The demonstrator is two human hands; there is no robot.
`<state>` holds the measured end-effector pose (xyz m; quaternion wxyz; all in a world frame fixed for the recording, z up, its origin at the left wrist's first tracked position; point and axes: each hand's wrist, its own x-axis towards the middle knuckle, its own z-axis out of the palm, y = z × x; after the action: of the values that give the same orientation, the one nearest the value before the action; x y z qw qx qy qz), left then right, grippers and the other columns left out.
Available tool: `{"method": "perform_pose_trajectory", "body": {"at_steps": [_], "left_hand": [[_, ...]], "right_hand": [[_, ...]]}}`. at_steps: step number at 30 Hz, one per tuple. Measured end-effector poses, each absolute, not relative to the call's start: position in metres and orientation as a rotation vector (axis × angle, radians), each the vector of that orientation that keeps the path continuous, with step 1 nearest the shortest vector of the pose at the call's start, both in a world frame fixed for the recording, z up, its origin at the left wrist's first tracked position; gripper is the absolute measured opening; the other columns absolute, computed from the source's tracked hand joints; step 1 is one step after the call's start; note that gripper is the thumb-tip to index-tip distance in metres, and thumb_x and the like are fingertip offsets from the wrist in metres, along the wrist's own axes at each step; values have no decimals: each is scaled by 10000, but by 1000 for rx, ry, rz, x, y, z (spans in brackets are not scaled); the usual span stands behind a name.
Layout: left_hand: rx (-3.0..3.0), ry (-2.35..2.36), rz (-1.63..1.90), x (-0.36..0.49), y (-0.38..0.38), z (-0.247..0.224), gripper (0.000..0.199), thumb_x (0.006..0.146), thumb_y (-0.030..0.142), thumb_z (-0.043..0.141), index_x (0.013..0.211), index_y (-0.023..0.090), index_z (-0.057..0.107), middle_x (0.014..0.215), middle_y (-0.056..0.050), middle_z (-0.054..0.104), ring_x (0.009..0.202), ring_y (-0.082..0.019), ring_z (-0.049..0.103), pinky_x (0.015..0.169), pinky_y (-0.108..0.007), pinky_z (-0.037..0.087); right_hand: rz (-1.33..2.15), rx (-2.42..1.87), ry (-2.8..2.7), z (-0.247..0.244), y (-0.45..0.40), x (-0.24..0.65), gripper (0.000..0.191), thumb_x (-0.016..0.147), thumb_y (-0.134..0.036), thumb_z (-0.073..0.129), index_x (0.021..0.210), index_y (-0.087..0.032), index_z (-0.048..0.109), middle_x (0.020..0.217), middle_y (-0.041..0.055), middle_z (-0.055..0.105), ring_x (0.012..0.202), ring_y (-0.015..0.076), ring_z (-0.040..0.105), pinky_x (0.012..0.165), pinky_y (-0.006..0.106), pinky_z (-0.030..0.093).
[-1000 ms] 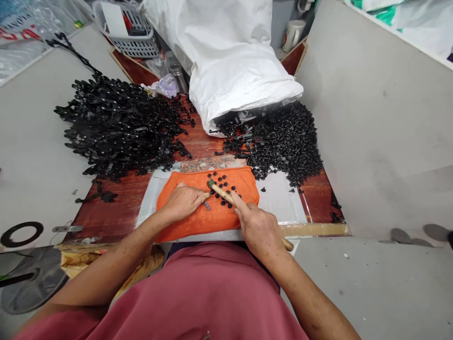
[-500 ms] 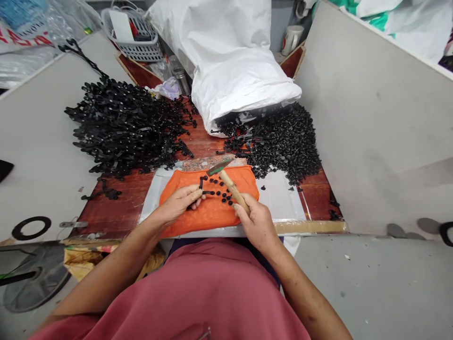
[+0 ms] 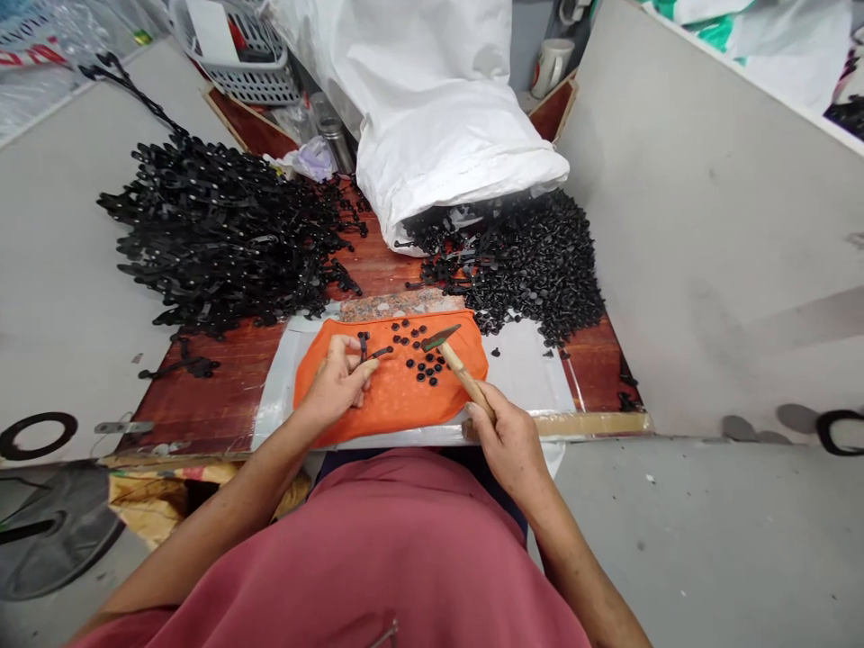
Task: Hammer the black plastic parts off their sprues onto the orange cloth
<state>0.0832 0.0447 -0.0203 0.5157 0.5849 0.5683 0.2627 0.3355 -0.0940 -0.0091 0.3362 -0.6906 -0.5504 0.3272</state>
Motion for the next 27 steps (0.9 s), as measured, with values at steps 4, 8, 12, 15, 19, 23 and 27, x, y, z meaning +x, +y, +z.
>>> {"method": "perform_pose_trajectory", "body": {"at_steps": [4, 8, 12, 15, 19, 23, 27], "left_hand": [[1560, 1320, 620, 82, 39, -11, 590, 928, 318, 550, 1459, 244, 303, 601, 113, 559, 399, -98, 543, 450, -194, 412], [1747, 1243, 488, 83, 40, -12, 360, 982, 333, 449, 1316, 224, 529, 542, 92, 490, 414, -109, 548, 492, -222, 419], [1766, 1258, 444, 89, 43, -19, 186, 989, 364, 402, 1017, 241, 538, 534, 93, 460, 394, -123, 523, 465, -234, 389], [1742, 1286, 397, 94, 44, -18, 141, 985, 353, 397, 955, 250, 488, 528, 93, 466, 394, -136, 533, 464, -240, 380], [1860, 1332, 319, 99, 45, -12, 147, 989, 319, 400, 939, 242, 515, 560, 57, 527, 490, -160, 569, 544, -263, 387], [2055, 1453, 228, 103, 46, -6, 168, 1006, 309, 420, 987, 228, 566, 718, -8, 644, 681, -209, 634, 621, -288, 366], [2148, 1499, 129, 105, 44, -4, 197, 1036, 317, 410, 1052, 228, 584, 813, -24, 695, 762, -226, 665, 662, -295, 369]], "right_hand": [[812, -1816, -1426, -13, -99, 339, 401, 1011, -369, 486, 1344, -208, 642, 795, -10, 672, 701, 172, 617, 652, 248, 477], [810, -1823, -1424, -21, -103, 341, 402, 1008, -375, 487, 1342, -214, 643, 817, -3, 679, 729, 179, 624, 657, 251, 480], [842, -1829, -1400, -29, -107, 341, 382, 1011, -358, 480, 1322, -212, 647, 799, -11, 667, 709, 168, 603, 667, 254, 474], [869, -1837, -1389, -33, -110, 342, 371, 1014, -356, 480, 1311, -213, 651, 794, -12, 660, 706, 166, 590, 666, 256, 465], [887, -1845, -1374, -37, -112, 342, 385, 1012, -360, 486, 1334, -219, 643, 824, -5, 674, 725, 172, 597, 673, 260, 467], [901, -1836, -1369, -40, -111, 341, 387, 1014, -366, 481, 1328, -213, 646, 807, -4, 672, 717, 176, 602, 671, 260, 470], [903, -1824, -1361, -43, -111, 341, 384, 1010, -355, 485, 1330, -215, 645, 835, 2, 681, 738, 179, 612, 693, 261, 482]]}}
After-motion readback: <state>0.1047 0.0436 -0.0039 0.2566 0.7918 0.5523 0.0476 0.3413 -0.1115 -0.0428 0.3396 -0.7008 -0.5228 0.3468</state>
